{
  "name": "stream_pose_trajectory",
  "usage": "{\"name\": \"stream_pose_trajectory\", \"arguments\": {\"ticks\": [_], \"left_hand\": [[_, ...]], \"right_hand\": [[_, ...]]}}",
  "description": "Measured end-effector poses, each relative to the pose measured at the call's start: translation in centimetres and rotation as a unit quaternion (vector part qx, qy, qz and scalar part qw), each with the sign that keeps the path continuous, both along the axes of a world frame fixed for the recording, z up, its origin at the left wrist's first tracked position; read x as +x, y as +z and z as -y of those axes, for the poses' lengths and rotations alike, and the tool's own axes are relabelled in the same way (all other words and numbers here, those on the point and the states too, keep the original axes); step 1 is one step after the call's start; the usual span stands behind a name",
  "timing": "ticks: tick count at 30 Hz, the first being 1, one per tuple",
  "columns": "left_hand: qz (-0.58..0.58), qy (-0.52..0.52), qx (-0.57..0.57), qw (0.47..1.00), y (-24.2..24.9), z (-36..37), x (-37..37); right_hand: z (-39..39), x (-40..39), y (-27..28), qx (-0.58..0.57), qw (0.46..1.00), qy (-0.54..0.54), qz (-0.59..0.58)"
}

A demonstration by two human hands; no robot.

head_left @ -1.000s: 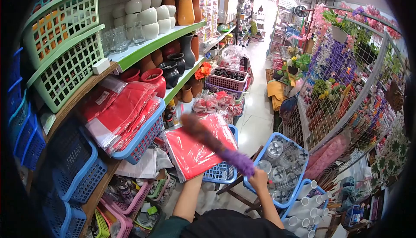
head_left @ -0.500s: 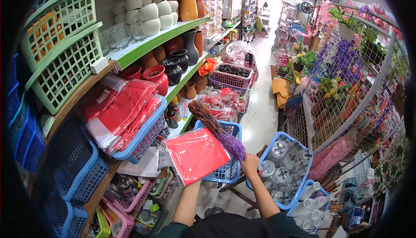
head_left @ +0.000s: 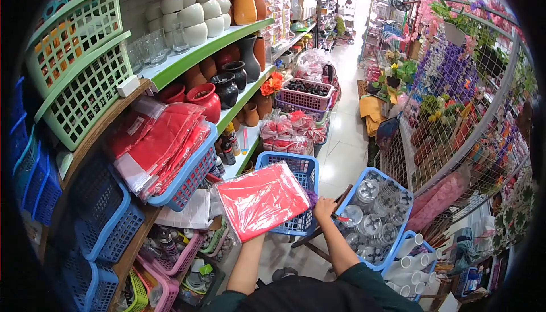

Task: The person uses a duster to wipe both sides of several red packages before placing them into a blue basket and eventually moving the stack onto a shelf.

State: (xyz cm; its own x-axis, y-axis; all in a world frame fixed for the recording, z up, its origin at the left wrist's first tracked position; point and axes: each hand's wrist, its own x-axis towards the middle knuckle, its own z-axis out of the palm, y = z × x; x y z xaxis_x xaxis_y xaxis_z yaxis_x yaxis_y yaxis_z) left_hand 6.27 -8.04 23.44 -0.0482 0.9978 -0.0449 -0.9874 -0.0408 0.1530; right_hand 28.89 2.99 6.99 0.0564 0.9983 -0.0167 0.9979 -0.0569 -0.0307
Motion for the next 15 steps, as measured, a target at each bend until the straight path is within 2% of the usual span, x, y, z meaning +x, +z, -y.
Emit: {"name": "stream_pose_trajectory", "arguments": {"ticks": [4, 6, 7, 8, 9, 10, 12, 13, 14, 15], "left_hand": [[-0.022, 0.002, 0.009, 1.000, -0.5, 0.8, 0.3], [-0.031, 0.002, 0.009, 0.999, -0.2, 0.5, 0.8], [-0.035, 0.001, 0.007, 0.999, 0.0, 0.4, 0.9], [-0.041, -0.001, 0.006, 0.999, 0.8, -0.6, 2.2], [-0.047, -0.004, 0.005, 0.999, 0.8, 0.1, 1.4], [-0.053, -0.005, 0.005, 0.999, 0.8, -0.3, 1.9], [-0.063, -0.003, 0.004, 0.998, 1.1, -0.4, 2.3], [-0.068, 0.000, 0.002, 0.998, 0.7, 0.1, 2.5], [-0.073, 0.003, 0.000, 0.997, 0.8, 0.2, 2.7], [-0.081, 0.006, -0.004, 0.997, 0.8, 0.5, 2.3]], "right_hand": [[3.2, -1.0, 7.6, 0.011, 0.997, 0.064, -0.045], [4.5, -1.3, 12.0, -0.145, 0.942, 0.167, -0.251], [5.1, -1.0, 12.8, -0.170, 0.864, 0.268, -0.390], [5.5, -0.8, 13.3, -0.188, 0.754, 0.359, -0.517], [5.8, -0.6, 14.2, -0.319, 0.630, 0.289, -0.646], [6.2, -1.8, 14.8, -0.299, 0.571, 0.247, -0.724], [6.6, -3.2, 16.0, -0.237, 0.323, 0.018, -0.916], [6.3, -3.9, 15.8, -0.159, 0.305, 0.001, -0.939], [5.8, -3.8, 15.3, -0.140, 0.250, -0.006, -0.958], [6.0, -3.2, 15.9, -0.148, 0.162, -0.036, -0.975]]}}
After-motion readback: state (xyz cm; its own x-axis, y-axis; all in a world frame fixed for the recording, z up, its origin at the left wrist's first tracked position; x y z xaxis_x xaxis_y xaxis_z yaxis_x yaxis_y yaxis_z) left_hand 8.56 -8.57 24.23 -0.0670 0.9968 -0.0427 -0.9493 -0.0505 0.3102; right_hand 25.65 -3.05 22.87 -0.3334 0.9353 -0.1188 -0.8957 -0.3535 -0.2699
